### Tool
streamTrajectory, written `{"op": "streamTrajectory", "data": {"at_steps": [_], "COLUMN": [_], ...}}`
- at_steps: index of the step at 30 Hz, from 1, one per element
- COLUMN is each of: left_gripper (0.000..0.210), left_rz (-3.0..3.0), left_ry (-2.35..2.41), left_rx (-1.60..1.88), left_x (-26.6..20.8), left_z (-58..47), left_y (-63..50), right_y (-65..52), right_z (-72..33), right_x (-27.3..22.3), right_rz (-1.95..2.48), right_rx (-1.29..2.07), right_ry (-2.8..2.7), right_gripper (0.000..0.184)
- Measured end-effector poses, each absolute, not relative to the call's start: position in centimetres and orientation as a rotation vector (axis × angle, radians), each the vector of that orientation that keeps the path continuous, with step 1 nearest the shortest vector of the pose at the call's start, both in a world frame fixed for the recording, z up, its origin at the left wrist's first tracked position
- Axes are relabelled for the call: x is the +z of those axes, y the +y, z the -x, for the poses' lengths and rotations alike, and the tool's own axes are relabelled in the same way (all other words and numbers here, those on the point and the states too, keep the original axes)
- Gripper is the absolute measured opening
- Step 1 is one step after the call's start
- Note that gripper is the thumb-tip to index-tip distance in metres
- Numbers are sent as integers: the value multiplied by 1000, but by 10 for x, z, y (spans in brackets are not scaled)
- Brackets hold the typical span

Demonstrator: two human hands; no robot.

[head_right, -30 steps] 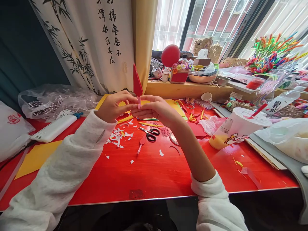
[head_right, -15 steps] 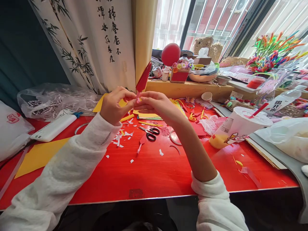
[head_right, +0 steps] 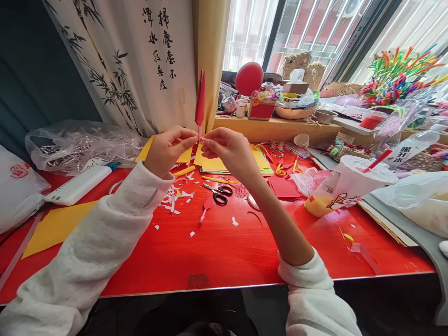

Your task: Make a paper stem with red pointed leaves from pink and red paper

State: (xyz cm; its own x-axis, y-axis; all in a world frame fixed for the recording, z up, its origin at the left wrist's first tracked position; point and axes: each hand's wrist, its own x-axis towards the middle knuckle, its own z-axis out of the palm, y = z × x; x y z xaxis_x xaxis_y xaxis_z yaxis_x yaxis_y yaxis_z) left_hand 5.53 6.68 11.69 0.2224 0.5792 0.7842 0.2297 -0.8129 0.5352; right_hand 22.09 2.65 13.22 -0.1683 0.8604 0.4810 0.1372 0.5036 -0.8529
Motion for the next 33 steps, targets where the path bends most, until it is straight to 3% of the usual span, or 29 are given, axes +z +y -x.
{"op": "streamTrajectory", "data": {"at_steps": [9, 24, 33], "left_gripper": [42, 41, 30], "left_rz": [-1632, -1860, -1902], "left_ry": [533, 613, 688], "left_rx": [1400, 1436, 1565], "left_x": [112, 112, 109], "left_z": [-66, -61, -63], "left_y": [69, 67, 67], "right_y": [23, 18, 20], "right_z": [-216, -210, -203], "right_x": [133, 131, 126], "right_rz": [872, 944, 911], "right_rx": [709, 708, 790], "right_ry": [-1691, -1665, -1655], "right_gripper": [8, 10, 33]}}
